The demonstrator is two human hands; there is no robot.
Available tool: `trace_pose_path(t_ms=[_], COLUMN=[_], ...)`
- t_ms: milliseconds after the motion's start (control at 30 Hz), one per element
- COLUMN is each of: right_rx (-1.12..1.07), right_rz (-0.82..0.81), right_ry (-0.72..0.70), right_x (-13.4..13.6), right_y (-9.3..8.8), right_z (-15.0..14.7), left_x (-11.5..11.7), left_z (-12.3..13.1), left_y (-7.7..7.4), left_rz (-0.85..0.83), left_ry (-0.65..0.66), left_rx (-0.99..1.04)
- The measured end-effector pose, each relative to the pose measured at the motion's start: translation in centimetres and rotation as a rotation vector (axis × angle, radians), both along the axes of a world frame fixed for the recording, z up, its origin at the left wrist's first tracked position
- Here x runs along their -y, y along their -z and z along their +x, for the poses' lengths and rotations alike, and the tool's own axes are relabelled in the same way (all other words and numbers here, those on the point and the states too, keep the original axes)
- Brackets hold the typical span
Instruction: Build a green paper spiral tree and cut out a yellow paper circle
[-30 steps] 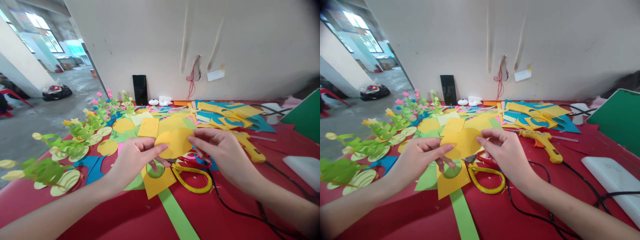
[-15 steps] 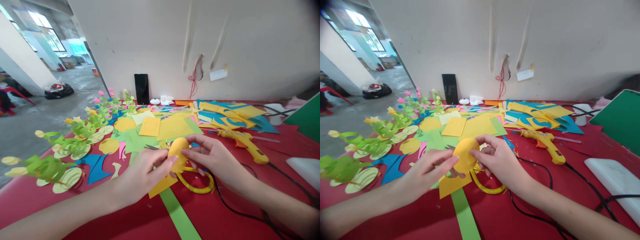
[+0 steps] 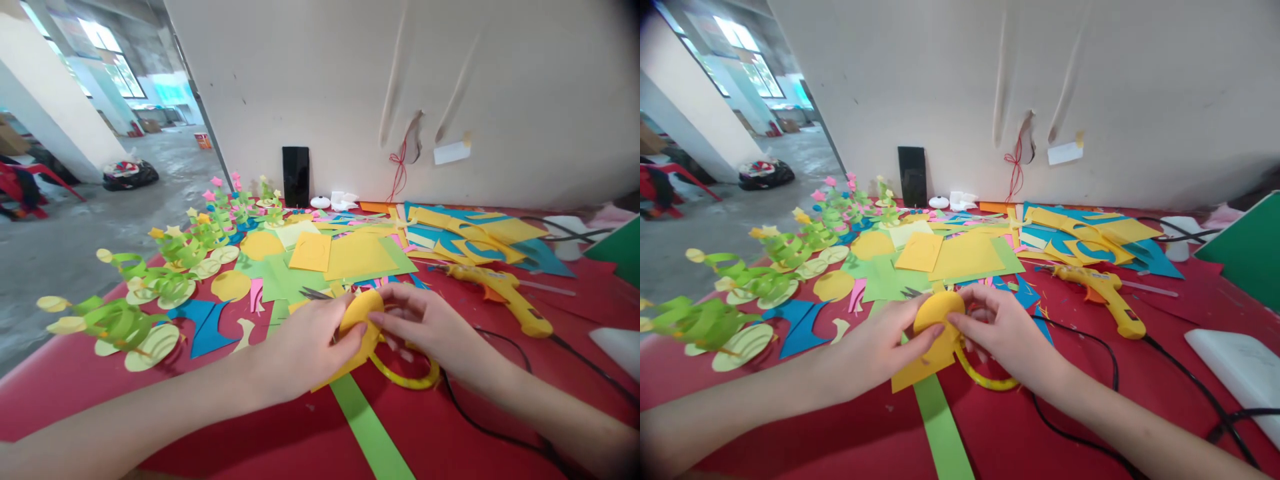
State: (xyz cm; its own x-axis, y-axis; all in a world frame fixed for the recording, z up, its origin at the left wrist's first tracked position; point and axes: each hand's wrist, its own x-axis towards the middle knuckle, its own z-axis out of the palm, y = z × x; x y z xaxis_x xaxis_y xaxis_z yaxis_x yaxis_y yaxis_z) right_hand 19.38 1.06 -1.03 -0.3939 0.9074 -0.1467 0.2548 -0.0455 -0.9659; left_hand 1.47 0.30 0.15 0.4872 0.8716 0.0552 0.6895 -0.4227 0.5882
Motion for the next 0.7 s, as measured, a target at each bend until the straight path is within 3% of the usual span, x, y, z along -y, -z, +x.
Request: trace_pose_path(t_ms=[133,300,400,467,533,600,667,700], right_rx=[0.174,0.28,0.305,0.318,0.335,0.358,0.38,0.389], right_rz=[0.281,0.357,0.413,0.452,0.498,0.555,0.627,0.671], right_ry=[0.073,-0.007,-0.006,0.013,0.032,0.023,-0.023,-0.057], right_x=[-0.7,-0.7,-0.5,-0.4,-0.6,-1.0,-2.0,-2.6], right_y=[0.8,2.0,2.1,2.0,1.8,1.4,0.9,0.6], right_z=[0.1,0.0,0.0,-0.1,-0.4,-1.4,-3.4,-4.6], left_x=[-1.0,-1.7,-1.2,-0.3,0.9,2.4,3.7,4.2], left_z=[-0.3,-0.4,-0.1,0.0,-0.1,-0.6,-1.3,-1.6], left_y=[0.9,2.2,1.7,0.8,0.0,-0.1,0.7,1.3], left_rz=[0.031,0.039,0.105,0.234,0.491,0.713,0.667,0.638], left_ry=[-0.06,-0.009,0.023,0.058,0.192,0.414,0.706,0.774], left_rx=[0.047,0.015,0.012,0.031,0.056,0.048,-0.046,-0.075])
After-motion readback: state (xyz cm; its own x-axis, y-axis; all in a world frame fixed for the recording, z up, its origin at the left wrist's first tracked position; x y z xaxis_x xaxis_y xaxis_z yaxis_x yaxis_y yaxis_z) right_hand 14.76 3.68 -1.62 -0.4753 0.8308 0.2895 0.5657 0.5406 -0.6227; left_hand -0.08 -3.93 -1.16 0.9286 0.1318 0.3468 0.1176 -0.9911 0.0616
